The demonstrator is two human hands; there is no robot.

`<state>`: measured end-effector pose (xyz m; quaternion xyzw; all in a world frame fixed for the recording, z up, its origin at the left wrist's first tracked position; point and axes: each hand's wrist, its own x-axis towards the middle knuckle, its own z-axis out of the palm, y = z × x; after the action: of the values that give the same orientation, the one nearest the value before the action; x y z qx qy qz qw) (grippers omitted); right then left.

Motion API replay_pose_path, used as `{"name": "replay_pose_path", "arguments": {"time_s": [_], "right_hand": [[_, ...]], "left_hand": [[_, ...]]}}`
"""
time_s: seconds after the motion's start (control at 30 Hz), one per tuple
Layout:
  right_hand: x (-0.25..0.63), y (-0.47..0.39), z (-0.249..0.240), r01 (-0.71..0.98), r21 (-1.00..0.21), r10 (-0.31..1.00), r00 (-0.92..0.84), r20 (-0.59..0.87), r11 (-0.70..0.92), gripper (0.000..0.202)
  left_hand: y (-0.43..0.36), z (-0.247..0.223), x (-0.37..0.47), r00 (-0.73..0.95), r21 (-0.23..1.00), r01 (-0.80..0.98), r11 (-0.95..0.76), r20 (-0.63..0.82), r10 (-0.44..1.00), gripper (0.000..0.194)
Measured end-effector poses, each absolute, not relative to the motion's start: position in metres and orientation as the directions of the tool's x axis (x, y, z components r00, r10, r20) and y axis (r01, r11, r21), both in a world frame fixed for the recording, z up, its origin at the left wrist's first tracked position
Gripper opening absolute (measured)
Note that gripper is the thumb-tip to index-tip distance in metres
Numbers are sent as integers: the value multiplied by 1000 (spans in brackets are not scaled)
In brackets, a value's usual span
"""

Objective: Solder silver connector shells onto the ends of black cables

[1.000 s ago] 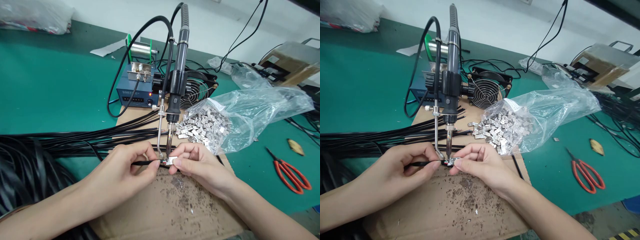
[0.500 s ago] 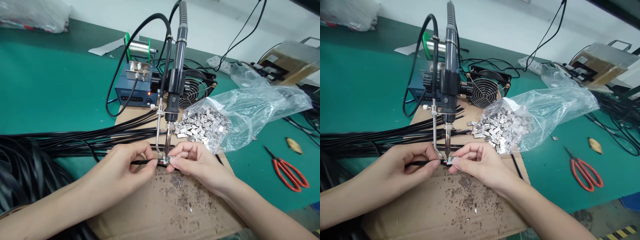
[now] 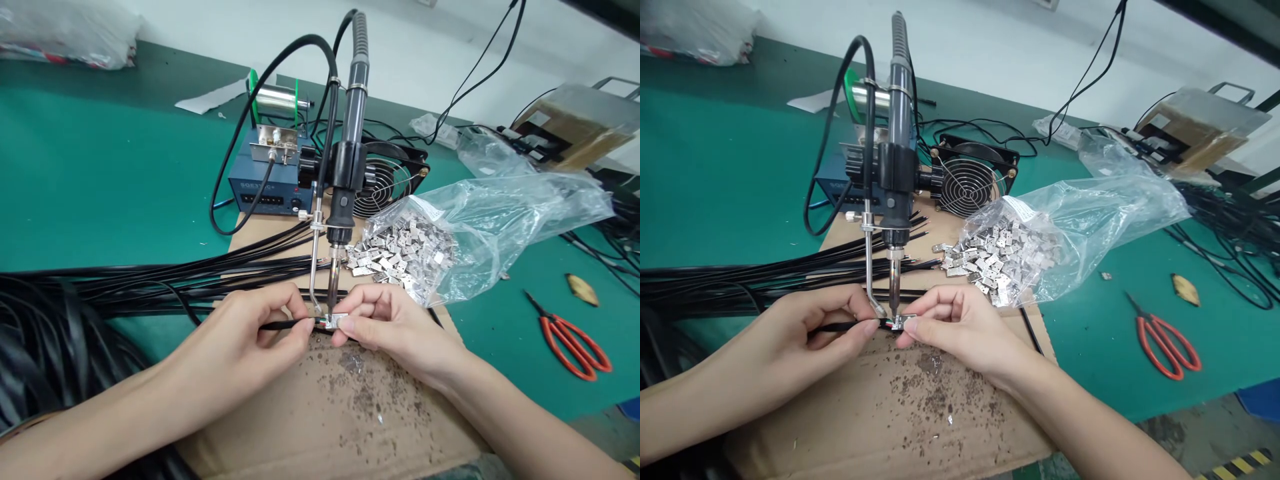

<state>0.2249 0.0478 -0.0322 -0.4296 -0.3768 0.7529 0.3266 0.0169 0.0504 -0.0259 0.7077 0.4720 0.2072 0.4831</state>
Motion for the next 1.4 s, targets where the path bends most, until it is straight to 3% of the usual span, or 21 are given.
{"name": "replay_pose_path", "arguments": {"time_s": [0.43,0.97,1.4], "right_hand": [[228,47,-32,-202,-825,799,-449,-401,-527,14],[226,46,-30,-216,-820,804,-437,-404,-530,14],[222,48,-30,-129,-851,819,-378,-432,-508,11]], "left_hand": [[49,-22,20,472,920,385,-73,-129,872,17],[51,-23,19,454,900,428,-86,-132,881,18],[52,-29,15,478,823,549,-149,-163,863,19]]}}
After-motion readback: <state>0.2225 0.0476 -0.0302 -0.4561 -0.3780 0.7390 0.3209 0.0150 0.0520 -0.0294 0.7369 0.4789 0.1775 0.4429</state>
